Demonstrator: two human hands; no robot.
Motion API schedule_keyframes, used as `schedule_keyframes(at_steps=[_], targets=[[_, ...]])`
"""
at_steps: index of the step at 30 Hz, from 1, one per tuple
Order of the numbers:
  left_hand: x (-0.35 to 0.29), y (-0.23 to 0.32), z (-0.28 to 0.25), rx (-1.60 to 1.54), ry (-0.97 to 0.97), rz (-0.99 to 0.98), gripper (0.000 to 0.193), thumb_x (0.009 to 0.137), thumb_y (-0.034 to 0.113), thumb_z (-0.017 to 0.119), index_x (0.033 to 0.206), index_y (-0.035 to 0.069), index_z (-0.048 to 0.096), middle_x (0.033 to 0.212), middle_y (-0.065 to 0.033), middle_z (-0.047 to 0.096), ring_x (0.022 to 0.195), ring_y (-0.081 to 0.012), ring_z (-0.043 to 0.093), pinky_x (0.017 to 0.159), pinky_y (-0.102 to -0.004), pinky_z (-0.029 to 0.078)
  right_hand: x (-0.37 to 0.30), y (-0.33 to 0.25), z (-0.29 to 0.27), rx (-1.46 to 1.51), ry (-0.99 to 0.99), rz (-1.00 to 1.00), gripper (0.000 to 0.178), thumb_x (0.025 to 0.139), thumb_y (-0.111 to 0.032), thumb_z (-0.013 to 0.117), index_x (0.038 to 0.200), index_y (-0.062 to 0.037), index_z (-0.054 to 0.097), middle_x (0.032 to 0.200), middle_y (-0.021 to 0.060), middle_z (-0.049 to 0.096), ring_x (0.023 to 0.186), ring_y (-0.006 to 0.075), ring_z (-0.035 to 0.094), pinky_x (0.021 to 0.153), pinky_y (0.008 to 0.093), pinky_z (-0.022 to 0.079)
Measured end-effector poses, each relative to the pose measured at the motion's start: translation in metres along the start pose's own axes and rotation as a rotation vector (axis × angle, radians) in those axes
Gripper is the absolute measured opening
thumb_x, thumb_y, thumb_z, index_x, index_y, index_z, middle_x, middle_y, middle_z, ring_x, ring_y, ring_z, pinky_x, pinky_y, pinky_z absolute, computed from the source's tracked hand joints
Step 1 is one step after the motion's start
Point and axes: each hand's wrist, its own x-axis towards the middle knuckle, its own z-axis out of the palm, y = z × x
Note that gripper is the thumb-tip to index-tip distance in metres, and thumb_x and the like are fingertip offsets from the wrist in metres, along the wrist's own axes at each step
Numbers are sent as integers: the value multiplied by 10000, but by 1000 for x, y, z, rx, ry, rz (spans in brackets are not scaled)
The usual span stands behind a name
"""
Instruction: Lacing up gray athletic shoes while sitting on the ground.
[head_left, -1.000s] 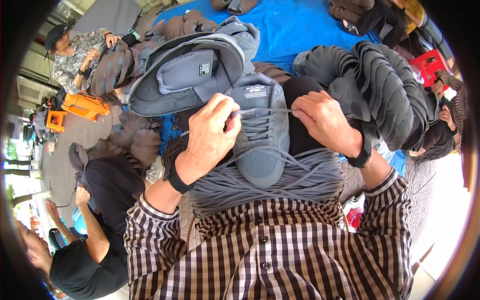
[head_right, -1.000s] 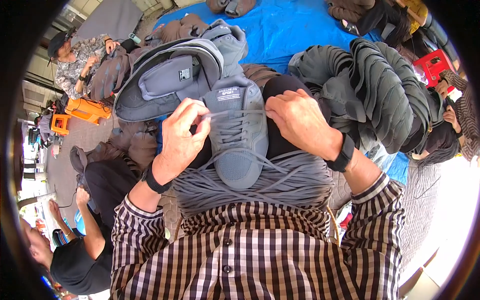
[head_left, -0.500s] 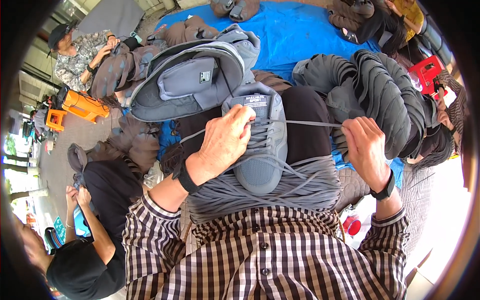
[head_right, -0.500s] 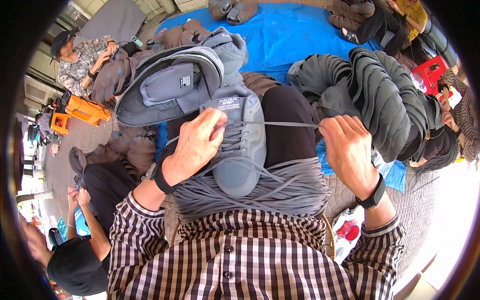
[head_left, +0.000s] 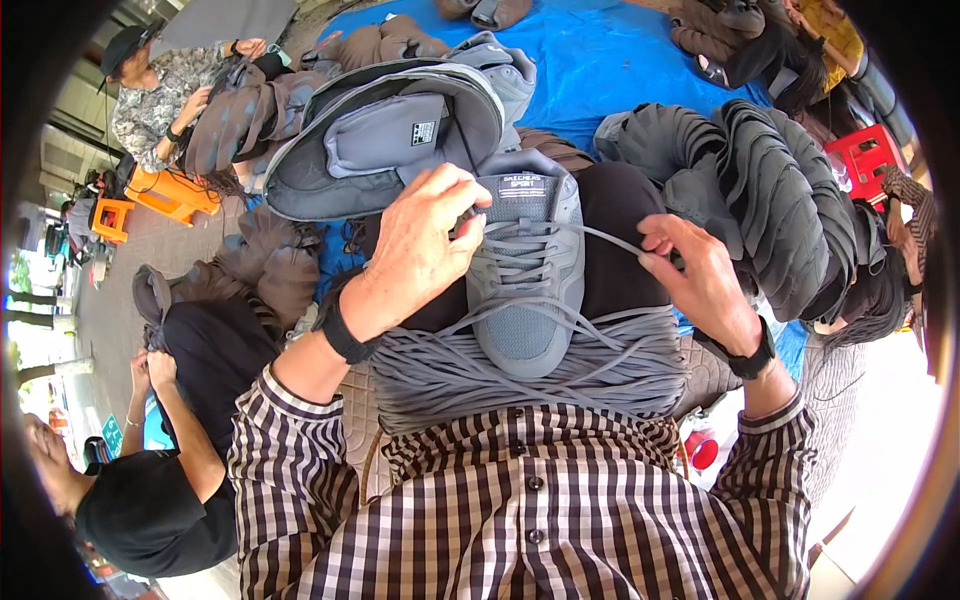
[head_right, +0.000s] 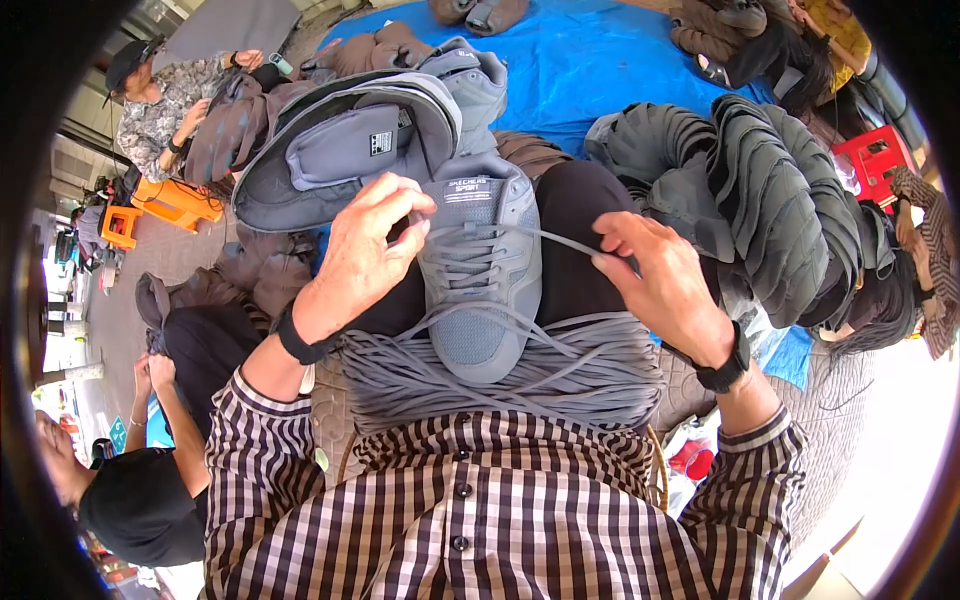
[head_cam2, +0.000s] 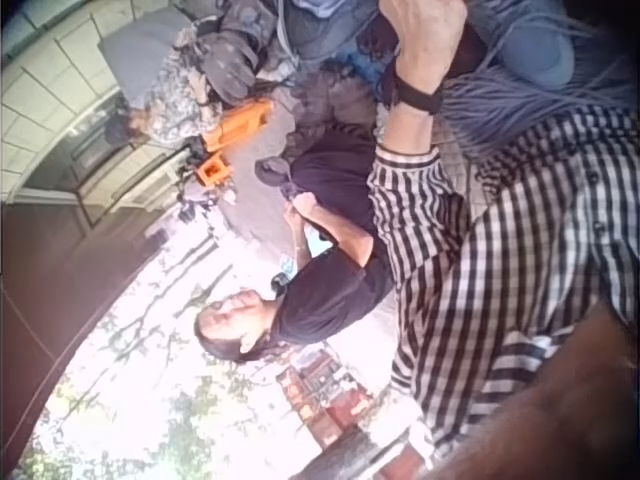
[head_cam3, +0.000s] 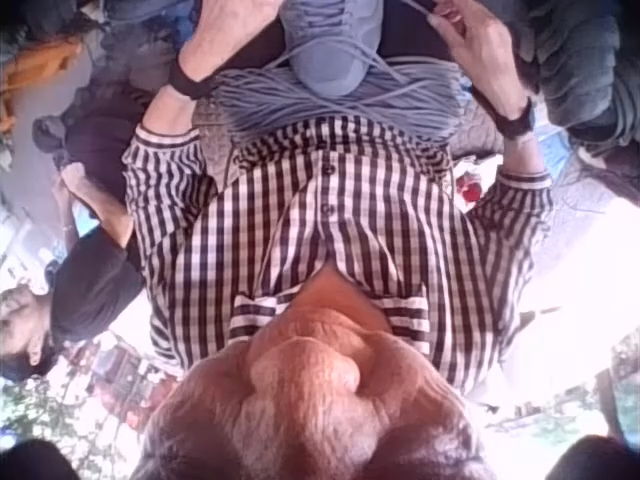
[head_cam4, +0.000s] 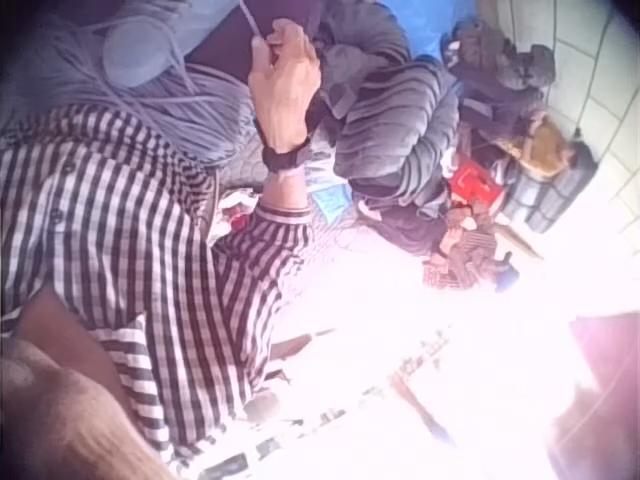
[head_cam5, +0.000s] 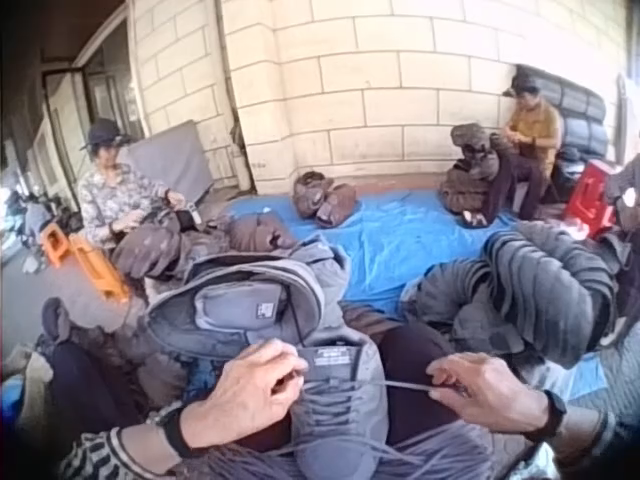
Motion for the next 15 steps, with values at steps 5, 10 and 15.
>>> schedule_keyframes(at_steps=[5, 10, 15], targets=[[12, 0, 0, 163, -266, 57, 187, 711, 207, 688, 816, 79, 601, 875, -55, 530, 904, -253, 473, 820, -384, 370, 27, -3, 18, -4, -105, -135, 120, 887, -148, 568, 892, -32, 600, 772, 149, 621, 758, 356, 604, 642, 434, 461], [23, -9, -3, 170, -439, -7, 123, 735, 186, 649, 784, 84, 601, 850, -48, 524, 856, -259, 459, 800, -396, 373, 45, -12, 35, 84, -332, -25, 212, 904, -191, 532, 813, -16, 609, 728, 185, 601, 729, 392, 590, 628, 447, 452], [34, -22, -4, -40, -593, -77, 84, 771, 161, 623, 774, 81, 646, 798, -43, 538, 870, -253, 454, 800, -357, 397, 53, 0, 38, 289, -412, 24, 164, 869, -140, 570, 807, 4, 618, 647, 121, 585, 615, 240, 581, 590, 357, 448]])
